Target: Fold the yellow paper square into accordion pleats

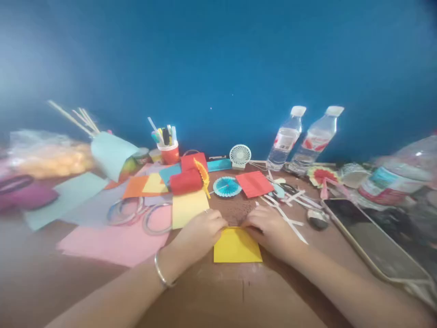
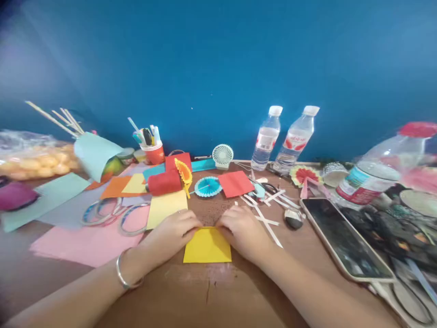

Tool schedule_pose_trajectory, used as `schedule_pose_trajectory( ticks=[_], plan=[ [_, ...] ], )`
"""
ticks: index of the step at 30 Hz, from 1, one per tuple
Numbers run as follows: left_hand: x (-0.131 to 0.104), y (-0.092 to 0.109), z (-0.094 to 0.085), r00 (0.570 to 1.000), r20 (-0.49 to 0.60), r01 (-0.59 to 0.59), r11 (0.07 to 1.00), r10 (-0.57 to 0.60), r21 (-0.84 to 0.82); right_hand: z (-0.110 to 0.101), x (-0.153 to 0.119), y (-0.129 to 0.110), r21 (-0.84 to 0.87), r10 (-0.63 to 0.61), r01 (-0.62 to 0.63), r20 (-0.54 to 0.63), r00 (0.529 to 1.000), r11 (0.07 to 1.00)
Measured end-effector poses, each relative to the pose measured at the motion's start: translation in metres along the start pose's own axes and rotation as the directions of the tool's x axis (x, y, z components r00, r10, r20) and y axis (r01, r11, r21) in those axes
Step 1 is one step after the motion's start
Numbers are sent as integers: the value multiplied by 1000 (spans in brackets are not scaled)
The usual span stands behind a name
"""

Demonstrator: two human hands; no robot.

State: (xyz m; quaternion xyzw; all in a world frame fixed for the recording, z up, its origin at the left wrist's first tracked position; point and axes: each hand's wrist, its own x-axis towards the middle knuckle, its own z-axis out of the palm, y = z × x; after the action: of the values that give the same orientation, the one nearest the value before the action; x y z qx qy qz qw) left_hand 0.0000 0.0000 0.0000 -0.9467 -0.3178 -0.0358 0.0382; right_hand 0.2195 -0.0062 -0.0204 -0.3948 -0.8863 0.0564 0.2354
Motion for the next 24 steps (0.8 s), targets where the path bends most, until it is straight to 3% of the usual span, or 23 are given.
schedule_pose_trajectory(
  ticks=[16, 24],
  plan=[
    [-2, 0, -5, 999, 33, 3, 997, -5, 72, -1, -2, 1, -150, -111, 118, 55, 992, 982],
    [-4, -2, -3, 1000, 19, 5, 1000, -5, 24, -7, 6, -13, -80, 2, 5, 88, 996, 997]
  ],
)
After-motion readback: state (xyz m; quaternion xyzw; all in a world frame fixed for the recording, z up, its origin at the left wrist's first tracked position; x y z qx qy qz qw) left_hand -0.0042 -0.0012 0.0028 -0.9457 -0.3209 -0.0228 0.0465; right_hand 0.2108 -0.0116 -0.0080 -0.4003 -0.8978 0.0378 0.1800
